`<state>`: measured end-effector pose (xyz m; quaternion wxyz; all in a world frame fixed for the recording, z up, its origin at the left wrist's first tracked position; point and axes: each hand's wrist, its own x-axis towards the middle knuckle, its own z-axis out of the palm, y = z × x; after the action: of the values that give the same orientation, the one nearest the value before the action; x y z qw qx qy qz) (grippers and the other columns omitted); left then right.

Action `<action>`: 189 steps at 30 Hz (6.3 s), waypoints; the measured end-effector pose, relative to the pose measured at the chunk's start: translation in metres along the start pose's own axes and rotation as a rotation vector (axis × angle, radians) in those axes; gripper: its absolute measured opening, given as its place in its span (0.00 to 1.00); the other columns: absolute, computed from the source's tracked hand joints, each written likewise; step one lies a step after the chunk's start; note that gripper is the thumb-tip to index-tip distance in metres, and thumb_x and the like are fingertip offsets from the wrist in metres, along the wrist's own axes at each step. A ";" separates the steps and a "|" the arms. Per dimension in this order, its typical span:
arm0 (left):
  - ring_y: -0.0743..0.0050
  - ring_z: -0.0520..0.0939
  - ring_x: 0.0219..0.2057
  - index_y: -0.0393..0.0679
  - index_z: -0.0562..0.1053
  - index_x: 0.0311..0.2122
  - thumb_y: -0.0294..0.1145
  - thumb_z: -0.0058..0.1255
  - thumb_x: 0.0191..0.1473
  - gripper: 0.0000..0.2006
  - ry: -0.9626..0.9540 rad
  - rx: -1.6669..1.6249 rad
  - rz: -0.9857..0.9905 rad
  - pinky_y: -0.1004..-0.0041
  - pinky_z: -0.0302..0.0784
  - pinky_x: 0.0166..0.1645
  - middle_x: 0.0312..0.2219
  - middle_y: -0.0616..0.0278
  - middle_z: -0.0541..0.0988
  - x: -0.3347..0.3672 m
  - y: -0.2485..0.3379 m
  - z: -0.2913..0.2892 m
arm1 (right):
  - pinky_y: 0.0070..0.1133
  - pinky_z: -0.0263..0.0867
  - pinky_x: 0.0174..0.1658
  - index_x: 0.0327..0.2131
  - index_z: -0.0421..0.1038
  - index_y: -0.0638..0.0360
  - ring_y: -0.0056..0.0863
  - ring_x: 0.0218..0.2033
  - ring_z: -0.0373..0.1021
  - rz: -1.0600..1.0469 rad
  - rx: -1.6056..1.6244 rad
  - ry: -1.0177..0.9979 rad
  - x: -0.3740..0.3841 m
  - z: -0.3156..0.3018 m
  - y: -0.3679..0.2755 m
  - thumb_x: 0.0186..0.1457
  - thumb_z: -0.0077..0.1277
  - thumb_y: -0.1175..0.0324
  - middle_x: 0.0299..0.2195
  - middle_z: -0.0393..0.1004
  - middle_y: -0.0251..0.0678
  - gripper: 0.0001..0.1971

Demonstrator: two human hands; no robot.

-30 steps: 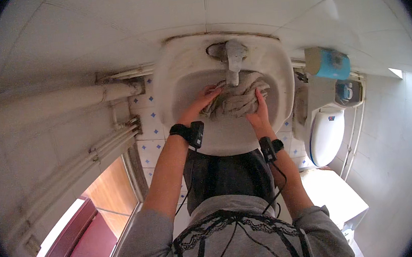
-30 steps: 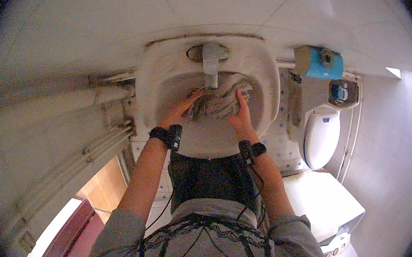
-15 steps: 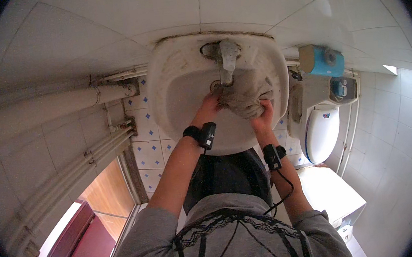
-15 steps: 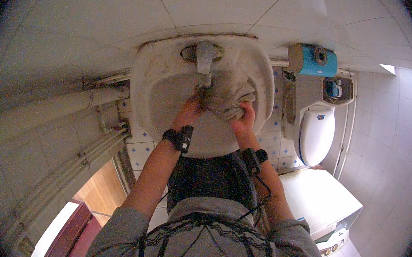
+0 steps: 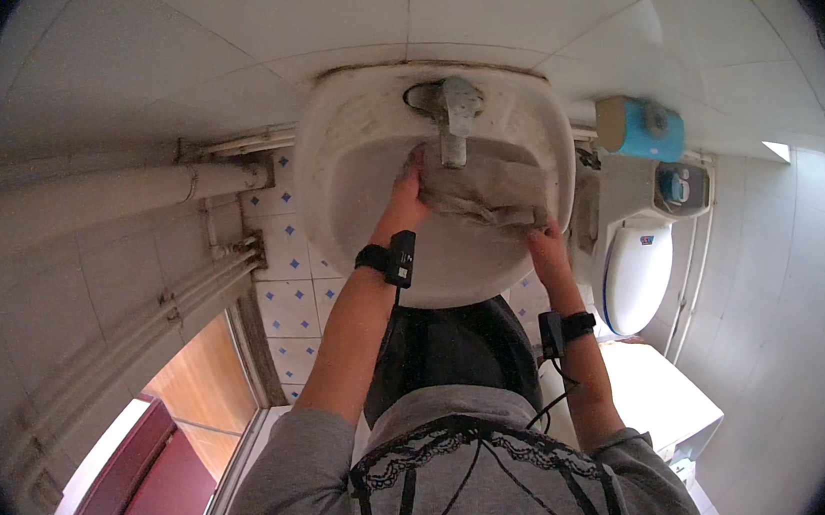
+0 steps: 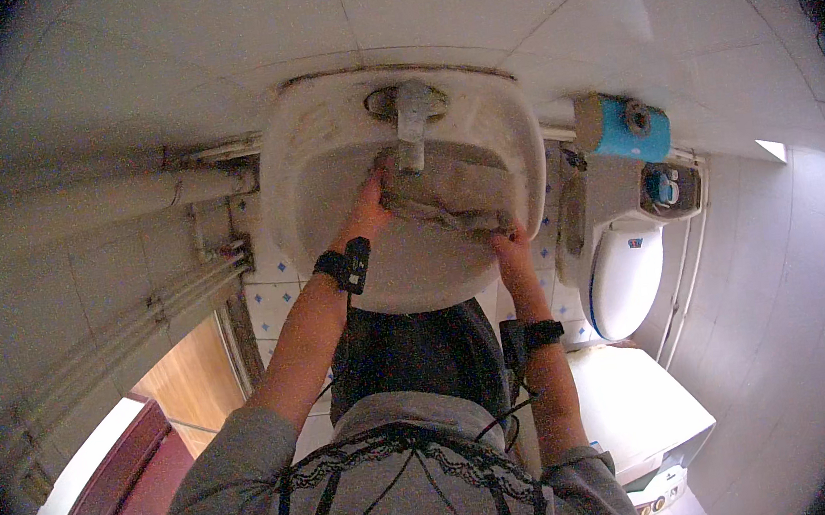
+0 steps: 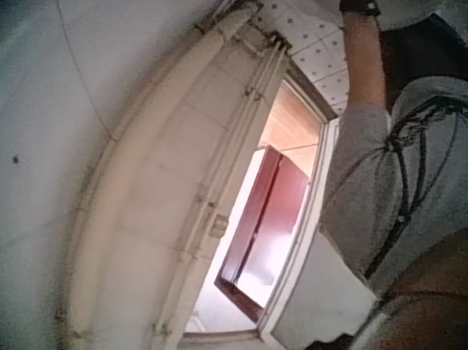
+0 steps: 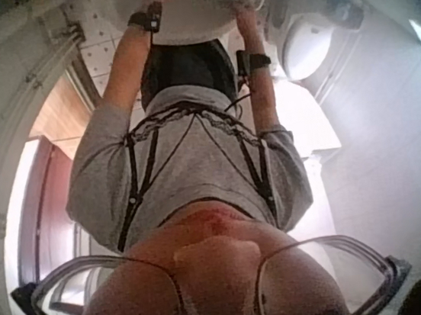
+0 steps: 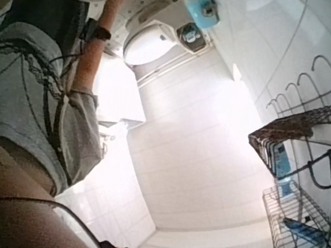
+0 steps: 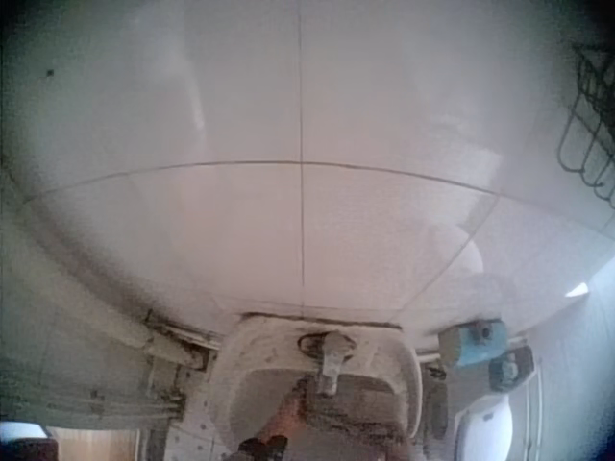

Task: The person is washing and rinsing a small grey cloth in a bathroom sink, then moves to an office and picks up a water bottle.

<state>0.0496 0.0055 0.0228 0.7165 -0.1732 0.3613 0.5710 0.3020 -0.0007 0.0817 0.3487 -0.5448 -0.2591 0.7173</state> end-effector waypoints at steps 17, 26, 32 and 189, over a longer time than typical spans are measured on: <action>0.59 0.68 0.43 0.45 0.60 0.49 0.41 0.53 0.41 0.29 0.077 1.450 0.599 0.67 0.65 0.44 0.42 0.52 0.67 -0.030 0.018 0.031 | 0.16 0.60 0.36 0.40 0.63 0.63 0.20 0.33 0.63 0.090 -0.698 -0.314 0.067 0.074 0.006 0.49 0.47 0.59 0.34 0.67 0.32 0.19; 0.66 0.64 0.47 0.43 0.59 0.51 0.49 0.49 0.43 0.31 0.282 1.308 0.218 0.71 0.59 0.49 0.45 0.53 0.65 -0.062 0.029 0.042 | 0.20 0.59 0.42 0.36 0.65 0.60 0.23 0.40 0.63 0.128 0.232 -0.295 0.033 0.094 -0.014 0.51 0.43 0.60 0.38 0.66 0.34 0.14; 0.64 0.70 0.40 0.32 0.53 0.51 0.59 0.49 0.38 0.44 0.163 0.946 0.292 0.71 0.67 0.41 0.42 0.50 0.66 -0.037 0.006 -0.021 | 0.17 0.59 0.32 0.29 0.67 0.62 0.17 0.32 0.63 0.019 -0.103 -0.276 0.043 0.115 0.012 0.49 0.45 0.63 0.28 0.69 0.28 0.11; 0.64 0.68 0.42 0.33 0.61 0.47 0.69 0.42 0.34 0.45 0.521 0.892 0.266 0.69 0.63 0.44 0.43 0.51 0.64 -0.111 0.039 -0.043 | 0.18 0.58 0.43 0.44 0.61 0.55 0.28 0.41 0.62 -0.244 -0.580 -0.720 0.137 0.137 0.051 0.50 0.42 0.68 0.41 0.64 0.35 0.15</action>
<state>-0.0105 -0.0883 0.0794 0.5287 0.0597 0.7537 0.3857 0.1367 0.0760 -0.0023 0.1521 -0.3021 -0.6150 0.7123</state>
